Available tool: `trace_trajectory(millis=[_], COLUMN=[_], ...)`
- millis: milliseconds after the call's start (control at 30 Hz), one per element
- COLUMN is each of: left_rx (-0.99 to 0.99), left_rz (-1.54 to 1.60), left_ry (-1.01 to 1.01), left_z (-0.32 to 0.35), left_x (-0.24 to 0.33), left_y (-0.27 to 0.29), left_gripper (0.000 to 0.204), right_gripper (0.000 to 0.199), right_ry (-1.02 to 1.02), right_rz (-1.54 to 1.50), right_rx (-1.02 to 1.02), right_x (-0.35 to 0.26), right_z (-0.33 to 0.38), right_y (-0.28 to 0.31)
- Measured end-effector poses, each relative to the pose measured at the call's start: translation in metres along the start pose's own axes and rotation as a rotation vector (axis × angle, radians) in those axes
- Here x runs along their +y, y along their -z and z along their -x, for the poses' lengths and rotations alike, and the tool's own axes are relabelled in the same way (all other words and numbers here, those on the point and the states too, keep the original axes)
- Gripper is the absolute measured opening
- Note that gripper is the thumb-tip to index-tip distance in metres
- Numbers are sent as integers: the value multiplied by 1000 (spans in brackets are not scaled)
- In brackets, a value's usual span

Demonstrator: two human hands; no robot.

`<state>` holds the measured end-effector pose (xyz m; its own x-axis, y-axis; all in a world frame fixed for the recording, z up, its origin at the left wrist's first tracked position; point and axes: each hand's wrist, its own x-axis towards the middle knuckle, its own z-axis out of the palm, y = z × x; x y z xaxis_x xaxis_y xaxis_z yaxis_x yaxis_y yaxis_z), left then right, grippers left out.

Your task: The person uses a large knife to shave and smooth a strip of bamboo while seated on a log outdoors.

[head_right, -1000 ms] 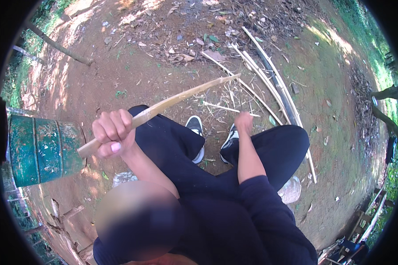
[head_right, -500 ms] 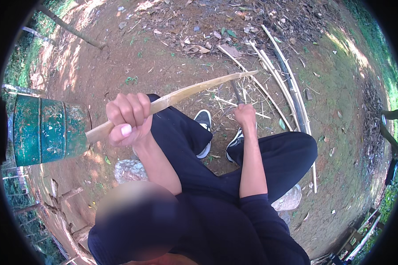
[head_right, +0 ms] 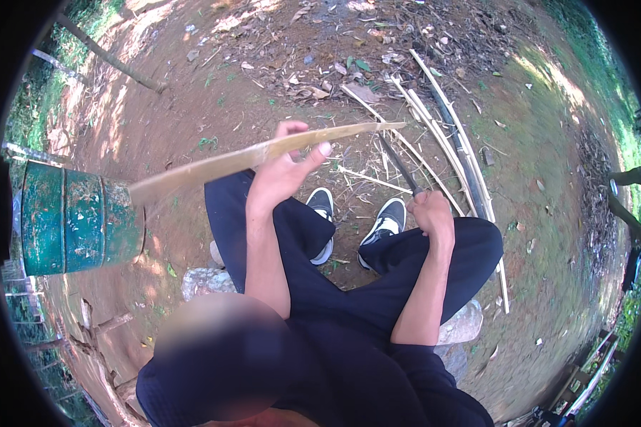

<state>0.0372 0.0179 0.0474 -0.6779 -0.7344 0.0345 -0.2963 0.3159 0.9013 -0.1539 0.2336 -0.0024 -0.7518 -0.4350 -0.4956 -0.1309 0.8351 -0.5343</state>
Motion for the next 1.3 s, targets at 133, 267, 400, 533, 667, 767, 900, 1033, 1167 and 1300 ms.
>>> trace_trajectory(millis=[133,267,400,533,667,767,900,1033,1167,1300], left_rx=[-54,155,543,765,677,467,232,59,-153,-303], left_rz=[235,258,352,697,816,519,-49,-621,-916,-1037], left_ry=[119,25,-123,-493,-554,-549,-485,-412,-235,-274], left_z=[-9,-15,-20,-44,-73,-103,-141,-151,-135,-117], left_x=[-48,-30,-9,17,51,78,100,88,69,32], left_y=[-23,-25,-17,-17,8,22,11,5,5,-3], left_gripper=[42,28,37,37,45,47,45,37,32,31], right_gripper=[37,38,34,33,32,33,37,40,39,41], right_ry=[10,-33,-15,4,25,26,58,55,0,52], right_rz=[-99,-214,-243,-258,-285,-304,-339,-421,-465,-499], right_rx=[87,225,256,301,303,304,352,435,507,498], right_x=[8,13,22,27,25,13,16,21,29,23], right_z=[-2,-5,-12,-17,-13,-5,-10,-18,-18,-19], right_y=[5,14,22,19,20,19,18,15,21,15])
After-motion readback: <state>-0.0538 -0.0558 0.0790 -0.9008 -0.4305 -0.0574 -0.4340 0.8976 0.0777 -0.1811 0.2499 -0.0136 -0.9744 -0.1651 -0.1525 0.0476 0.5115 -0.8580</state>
